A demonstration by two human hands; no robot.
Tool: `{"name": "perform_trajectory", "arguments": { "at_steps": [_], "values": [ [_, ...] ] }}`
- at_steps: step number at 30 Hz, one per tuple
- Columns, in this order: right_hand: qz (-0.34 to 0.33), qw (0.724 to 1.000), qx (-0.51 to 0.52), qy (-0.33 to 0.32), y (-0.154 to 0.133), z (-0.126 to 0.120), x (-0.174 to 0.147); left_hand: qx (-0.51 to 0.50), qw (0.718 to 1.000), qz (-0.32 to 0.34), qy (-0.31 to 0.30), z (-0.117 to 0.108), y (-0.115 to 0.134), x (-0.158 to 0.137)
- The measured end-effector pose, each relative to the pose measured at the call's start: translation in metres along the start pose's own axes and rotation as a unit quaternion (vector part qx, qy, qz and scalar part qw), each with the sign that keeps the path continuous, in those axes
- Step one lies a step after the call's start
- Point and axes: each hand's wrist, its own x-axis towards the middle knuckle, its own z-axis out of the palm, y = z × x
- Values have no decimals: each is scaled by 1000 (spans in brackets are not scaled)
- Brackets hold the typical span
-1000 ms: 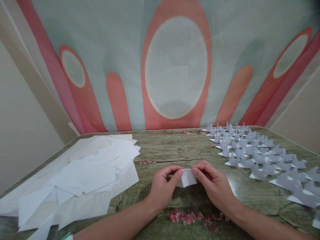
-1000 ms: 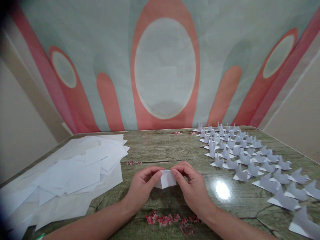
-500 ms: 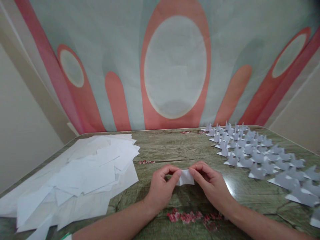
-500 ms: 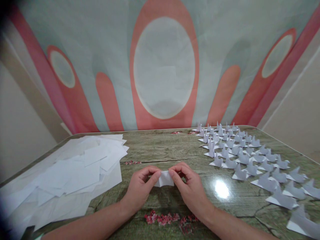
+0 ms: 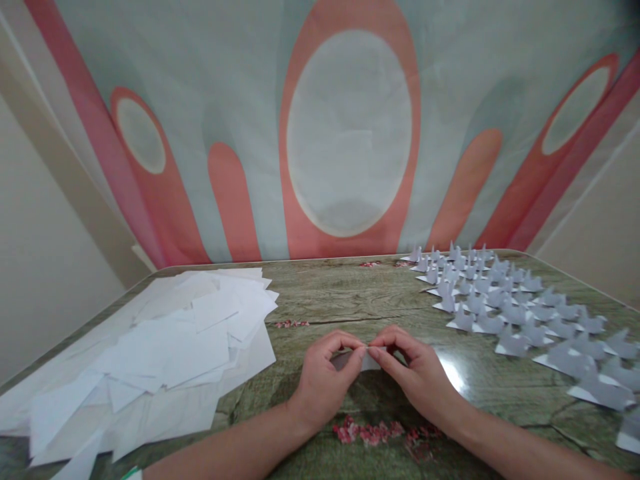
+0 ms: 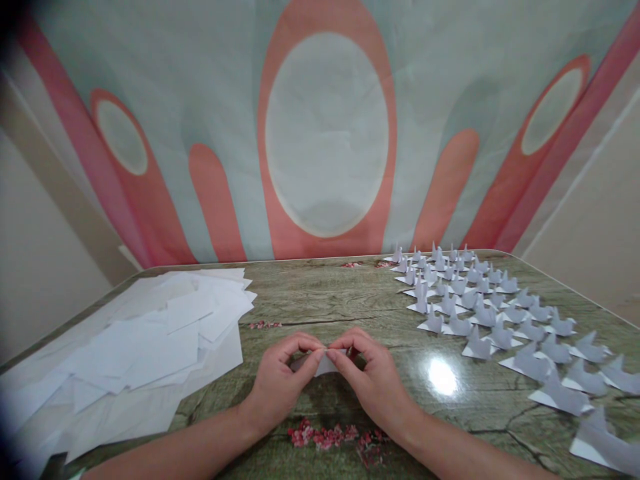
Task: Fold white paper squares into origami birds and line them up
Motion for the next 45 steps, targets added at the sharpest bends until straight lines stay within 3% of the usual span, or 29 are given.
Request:
{"name": "perform_trajectory", "arguments": {
  "at_steps": [10,19,24,29,35,45],
  "values": [
    [-18,1000,-4,-3,-4,-1,0,7,1000,11,1,0,0,0],
    [22,1000,-10,-9,10,-10,9,-34,996,-82,14,0,-6,6],
    [47,997,41,-38,14,-6,8,-57,993,-104,9,1,-9,7],
    [87,990,78,-77,14,1,6,-69,993,-94,-3,2,-8,5],
    [45,995,22,-90,9,0,8,-27,999,-21,-2,-1,-5,5],
    [55,994,-29,-86,14,-1,10,-36,998,-58,-1,1,-17,7]
  ]
}}
